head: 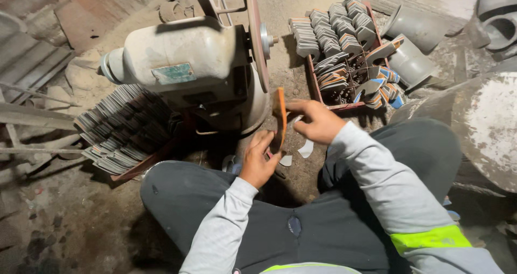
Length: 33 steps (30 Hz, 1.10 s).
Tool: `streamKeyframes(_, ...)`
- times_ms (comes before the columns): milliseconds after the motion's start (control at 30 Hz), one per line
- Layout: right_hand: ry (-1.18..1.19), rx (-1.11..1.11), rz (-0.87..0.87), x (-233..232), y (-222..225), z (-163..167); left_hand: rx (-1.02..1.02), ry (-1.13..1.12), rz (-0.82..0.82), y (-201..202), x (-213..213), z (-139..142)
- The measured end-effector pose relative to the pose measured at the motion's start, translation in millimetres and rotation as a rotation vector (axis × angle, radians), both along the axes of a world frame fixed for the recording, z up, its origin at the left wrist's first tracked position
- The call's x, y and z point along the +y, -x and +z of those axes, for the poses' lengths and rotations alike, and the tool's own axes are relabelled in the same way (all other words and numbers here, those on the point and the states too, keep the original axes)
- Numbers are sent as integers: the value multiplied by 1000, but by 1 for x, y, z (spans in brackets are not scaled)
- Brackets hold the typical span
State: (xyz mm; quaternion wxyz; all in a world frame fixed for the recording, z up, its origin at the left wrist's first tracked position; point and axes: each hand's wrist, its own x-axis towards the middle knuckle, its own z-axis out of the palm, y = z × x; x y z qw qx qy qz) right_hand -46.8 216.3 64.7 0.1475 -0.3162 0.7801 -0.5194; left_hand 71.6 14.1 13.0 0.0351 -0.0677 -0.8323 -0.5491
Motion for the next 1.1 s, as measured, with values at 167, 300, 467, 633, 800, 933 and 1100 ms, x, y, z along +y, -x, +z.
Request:
streamKeyframes(167,91,76,-36,2,3,0,-221,12,18,12,-4,-6)
streamKeyframes(300,-98,73,-185,-26,13,-9,-391,-589,-90,35,-5,-23)
streamKeyframes(467,-106,256,-234,-50,49,-33,-486,-522,-57,79,-19,-45)
streamKeyframes(633,-137,263,-225,-58,76,-54,-517,-541,25,95,-16,-50)
streamKeyframes(800,-214,262,-237,-60,74,-47,-419,-624,-63,92,-16,-45)
streamKeyframes(933,-172,215,-247,-60,45,-31,-364,-661,-119,67,-14,-42)
streamKeyframes(1100,-198,212,-24,-23,-2,-18,-222,-426,-69,7,1,-25)
